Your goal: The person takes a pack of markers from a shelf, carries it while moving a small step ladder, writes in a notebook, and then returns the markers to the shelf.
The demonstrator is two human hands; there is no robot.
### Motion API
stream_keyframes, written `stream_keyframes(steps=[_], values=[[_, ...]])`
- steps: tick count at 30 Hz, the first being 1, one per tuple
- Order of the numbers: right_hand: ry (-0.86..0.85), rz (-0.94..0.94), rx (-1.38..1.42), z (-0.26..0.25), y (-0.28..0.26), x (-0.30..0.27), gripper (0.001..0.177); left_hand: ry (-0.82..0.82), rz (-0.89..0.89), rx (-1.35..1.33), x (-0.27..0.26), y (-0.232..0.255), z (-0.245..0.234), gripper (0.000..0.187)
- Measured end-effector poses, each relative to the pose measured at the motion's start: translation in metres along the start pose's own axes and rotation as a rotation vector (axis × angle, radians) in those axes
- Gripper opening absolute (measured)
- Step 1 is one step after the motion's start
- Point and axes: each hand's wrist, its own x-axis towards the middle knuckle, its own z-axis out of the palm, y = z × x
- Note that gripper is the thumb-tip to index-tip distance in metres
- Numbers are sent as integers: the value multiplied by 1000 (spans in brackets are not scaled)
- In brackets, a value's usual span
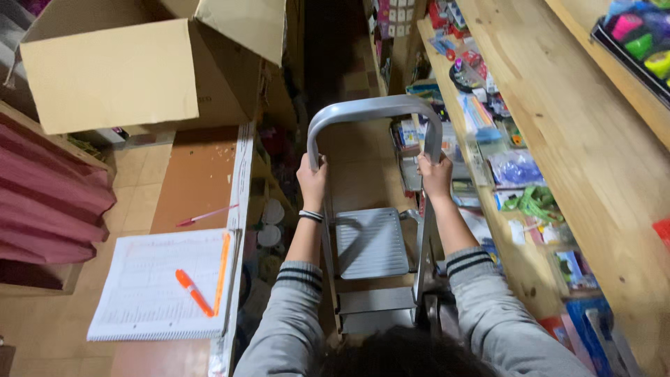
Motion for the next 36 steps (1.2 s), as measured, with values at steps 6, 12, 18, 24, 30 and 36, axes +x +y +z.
stream_keyframes(steps=[6, 12, 18, 24, 30, 36], values=[[-12, -23, -24, 41, 60, 89, 9, 40, -34, 6, 84, -31, 50, 10], [-20, -92, -35, 97, 105, 177, 15, 75, -24, 38, 187, -91, 113, 13], [-46, 50, -66, 148, 123, 260, 16, 116, -63, 80, 269, -97, 155, 17], [-18, 49, -60, 193, 156, 339, 17, 114, -4, 98, 355, -141, 207, 15], [-50, 90, -107, 246, 179, 421, 22, 65, -14, 48, 453, -196, 255, 12], [-19, 114, -93, 294, 242, 497, 25, 45, -70, -113, 547, -245, 301, 13]])
